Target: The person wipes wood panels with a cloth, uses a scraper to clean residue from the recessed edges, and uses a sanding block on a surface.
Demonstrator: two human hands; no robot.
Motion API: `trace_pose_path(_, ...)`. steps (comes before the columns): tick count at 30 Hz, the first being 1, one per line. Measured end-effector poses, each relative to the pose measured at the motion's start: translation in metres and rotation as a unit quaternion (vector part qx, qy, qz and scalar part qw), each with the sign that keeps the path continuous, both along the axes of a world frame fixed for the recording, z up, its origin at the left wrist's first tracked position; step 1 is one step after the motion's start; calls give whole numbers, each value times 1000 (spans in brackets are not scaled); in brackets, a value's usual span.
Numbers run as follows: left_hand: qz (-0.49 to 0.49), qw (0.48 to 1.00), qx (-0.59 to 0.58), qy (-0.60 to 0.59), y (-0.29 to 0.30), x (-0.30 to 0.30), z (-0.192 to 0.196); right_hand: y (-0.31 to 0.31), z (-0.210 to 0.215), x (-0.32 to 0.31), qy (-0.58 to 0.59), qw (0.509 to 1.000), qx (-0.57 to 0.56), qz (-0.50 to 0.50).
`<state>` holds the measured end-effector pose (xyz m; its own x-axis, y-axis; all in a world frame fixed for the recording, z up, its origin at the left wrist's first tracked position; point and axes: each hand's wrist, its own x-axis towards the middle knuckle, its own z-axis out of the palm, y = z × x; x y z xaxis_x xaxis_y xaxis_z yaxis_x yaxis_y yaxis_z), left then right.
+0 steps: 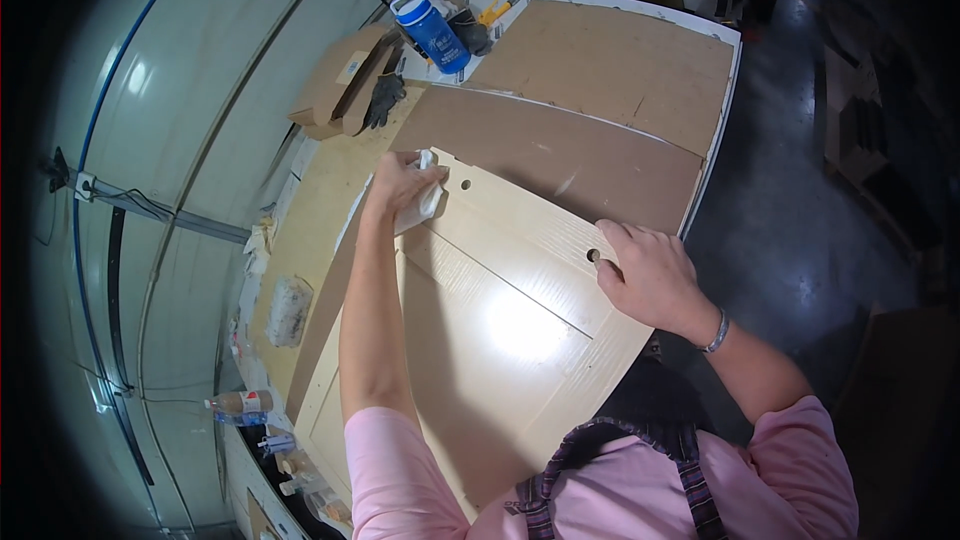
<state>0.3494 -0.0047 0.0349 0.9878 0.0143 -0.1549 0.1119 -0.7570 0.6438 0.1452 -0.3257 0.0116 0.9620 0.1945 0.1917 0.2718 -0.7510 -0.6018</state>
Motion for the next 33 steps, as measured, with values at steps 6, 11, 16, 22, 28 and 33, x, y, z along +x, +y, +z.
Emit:
trace_pose_path(6, 37, 990, -138, -12, 16, -8, -9, 1, 2, -2, -7, 1000, 5, 2)
trace_pose_path(11, 102, 979, -100, -144, 30, -54, -2, 2, 1, -2, 26, 1000, -5, 2)
trace_pose_path(16, 95, 971, -98, -194, 70, -170, 11, 3, -2, -3, -30, 1000, 6, -6)
trace_pose_path(22, 213, 953, 14, -214, 123, -348, 43, 0, 10, -1, -94, 993, -64, 23)
trace_pose_path(28, 492, 865, 64, -73, 189, -572, 22, -10, 18, -46, -94, 986, -132, 45)
trace_pose_path(33, 488, 866, 38, -106, 182, -583, 8, -7, 24, -100, -114, 985, -126, 0)
